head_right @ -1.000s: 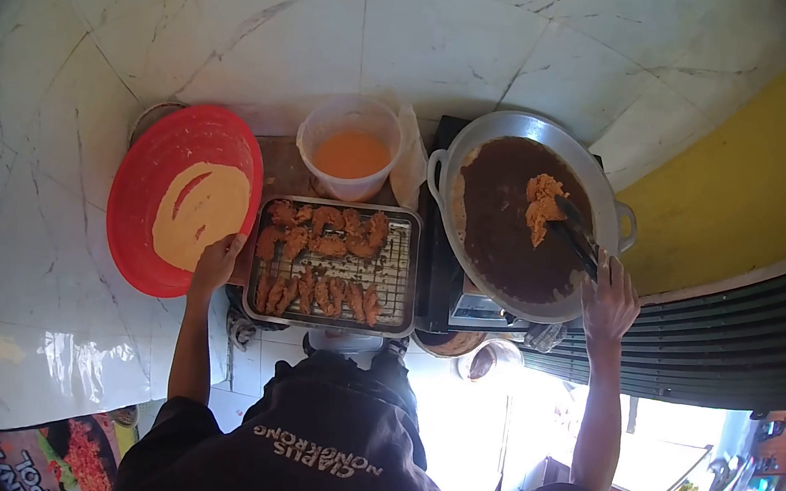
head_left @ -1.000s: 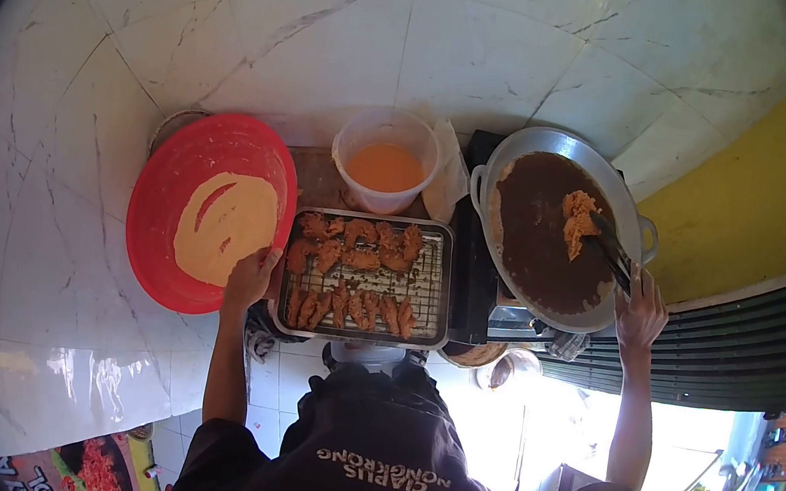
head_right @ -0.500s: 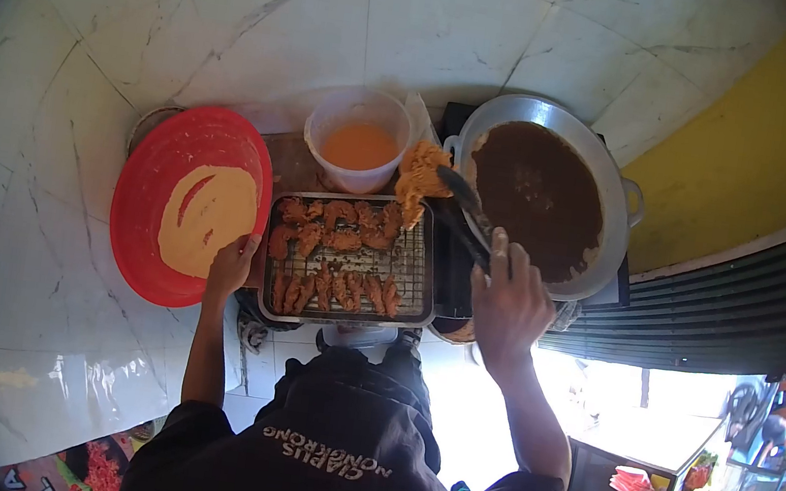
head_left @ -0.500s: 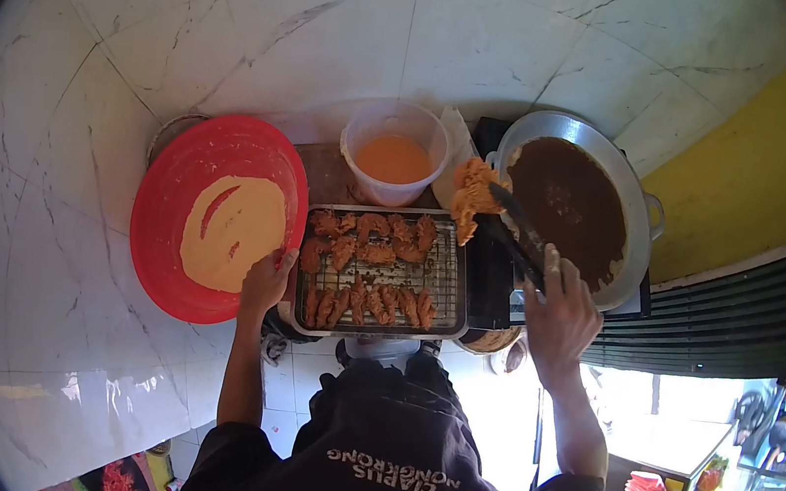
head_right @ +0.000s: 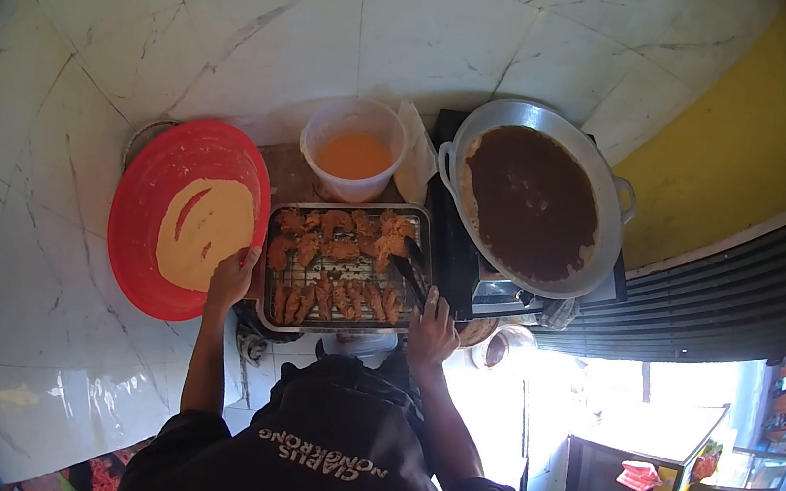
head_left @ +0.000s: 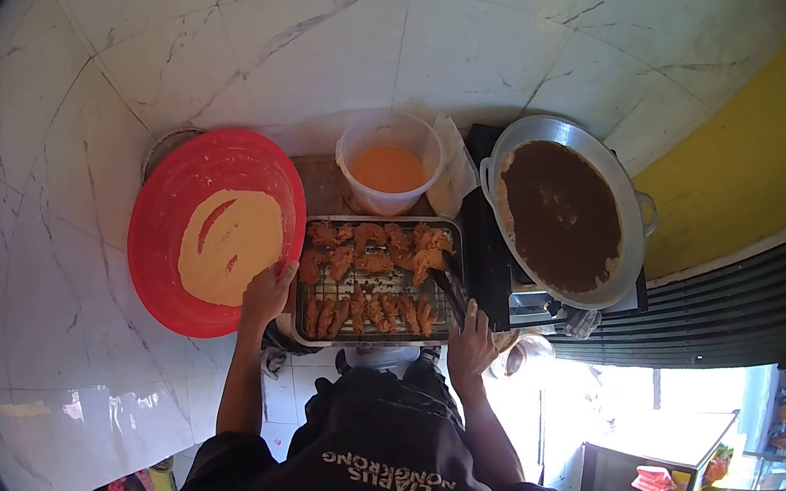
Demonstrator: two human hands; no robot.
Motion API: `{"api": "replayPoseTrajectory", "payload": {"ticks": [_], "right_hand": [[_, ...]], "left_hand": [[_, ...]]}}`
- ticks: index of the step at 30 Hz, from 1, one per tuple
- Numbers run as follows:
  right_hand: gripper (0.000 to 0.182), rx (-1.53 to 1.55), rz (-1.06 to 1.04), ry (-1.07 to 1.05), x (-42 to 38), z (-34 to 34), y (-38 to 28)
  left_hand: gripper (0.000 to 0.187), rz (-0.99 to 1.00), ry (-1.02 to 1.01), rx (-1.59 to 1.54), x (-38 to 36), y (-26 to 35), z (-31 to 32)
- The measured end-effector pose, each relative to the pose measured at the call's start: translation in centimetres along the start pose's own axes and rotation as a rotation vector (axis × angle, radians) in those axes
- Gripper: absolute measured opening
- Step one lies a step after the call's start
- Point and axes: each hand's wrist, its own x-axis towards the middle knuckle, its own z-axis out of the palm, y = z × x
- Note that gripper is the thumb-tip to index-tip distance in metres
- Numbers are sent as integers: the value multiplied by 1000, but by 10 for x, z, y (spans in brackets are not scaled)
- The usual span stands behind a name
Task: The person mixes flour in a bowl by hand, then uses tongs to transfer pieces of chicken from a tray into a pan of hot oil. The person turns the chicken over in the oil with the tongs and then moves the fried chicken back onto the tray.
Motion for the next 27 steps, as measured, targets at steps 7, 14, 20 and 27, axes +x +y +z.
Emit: {"api": "replayPoseTrajectory", "payload": {"ticks": [7, 14, 20, 27], "right_hand": [[53, 30, 241, -282, 15, 19, -11], [55, 43, 312, -414, 32, 31, -19], [59, 73, 314, -489, 28, -10, -23], [60, 253, 124, -304, 51, -95, -21]], "left_hand": [[67, 3, -7, 18, -1, -1, 0], [67, 10, -5, 4, 1, -1, -1], [69, 5, -4, -19, 2, -3, 2], [67, -51, -6, 15, -4, 9, -3]]}}
